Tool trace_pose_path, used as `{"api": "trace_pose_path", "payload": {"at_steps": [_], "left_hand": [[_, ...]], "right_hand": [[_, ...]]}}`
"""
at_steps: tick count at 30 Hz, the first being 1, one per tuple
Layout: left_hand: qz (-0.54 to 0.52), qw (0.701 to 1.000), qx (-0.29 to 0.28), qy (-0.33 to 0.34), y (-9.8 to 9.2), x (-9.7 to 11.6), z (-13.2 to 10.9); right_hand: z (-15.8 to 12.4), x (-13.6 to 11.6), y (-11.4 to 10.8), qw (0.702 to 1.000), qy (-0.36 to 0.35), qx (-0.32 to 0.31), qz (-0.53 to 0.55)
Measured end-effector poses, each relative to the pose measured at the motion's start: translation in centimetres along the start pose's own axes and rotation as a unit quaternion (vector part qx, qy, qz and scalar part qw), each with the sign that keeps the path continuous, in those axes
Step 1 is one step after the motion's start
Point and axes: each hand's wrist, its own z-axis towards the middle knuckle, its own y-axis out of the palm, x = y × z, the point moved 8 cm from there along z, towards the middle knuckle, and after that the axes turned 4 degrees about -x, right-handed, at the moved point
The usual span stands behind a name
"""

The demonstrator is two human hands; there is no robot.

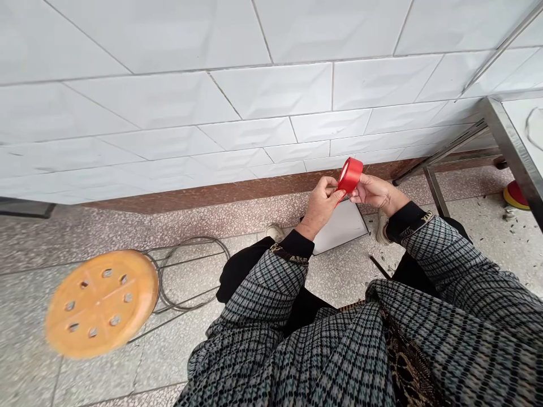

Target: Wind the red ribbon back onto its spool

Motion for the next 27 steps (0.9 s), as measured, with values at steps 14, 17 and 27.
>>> {"api": "trace_pose_path", "payload": {"at_steps": [14,17,27], "left_hand": [[-0.035,0.992,-0.122,0.013,0.7,-0.4,0.4],[-0.093,0.986,-0.137,0.001,0.8,-0.9,0.5],[-0.139,0.984,-0.091,-0.059,0.9,-2.2,0.3]], "right_hand": [[-0.3,0.4,0.7,0.997,0.012,-0.043,-0.061],[-0.2,-0.9,0.0,0.984,-0.054,-0.022,-0.17],[-1.6,-5.0,-1.4,0.803,-0.265,0.191,-0.499]]}}
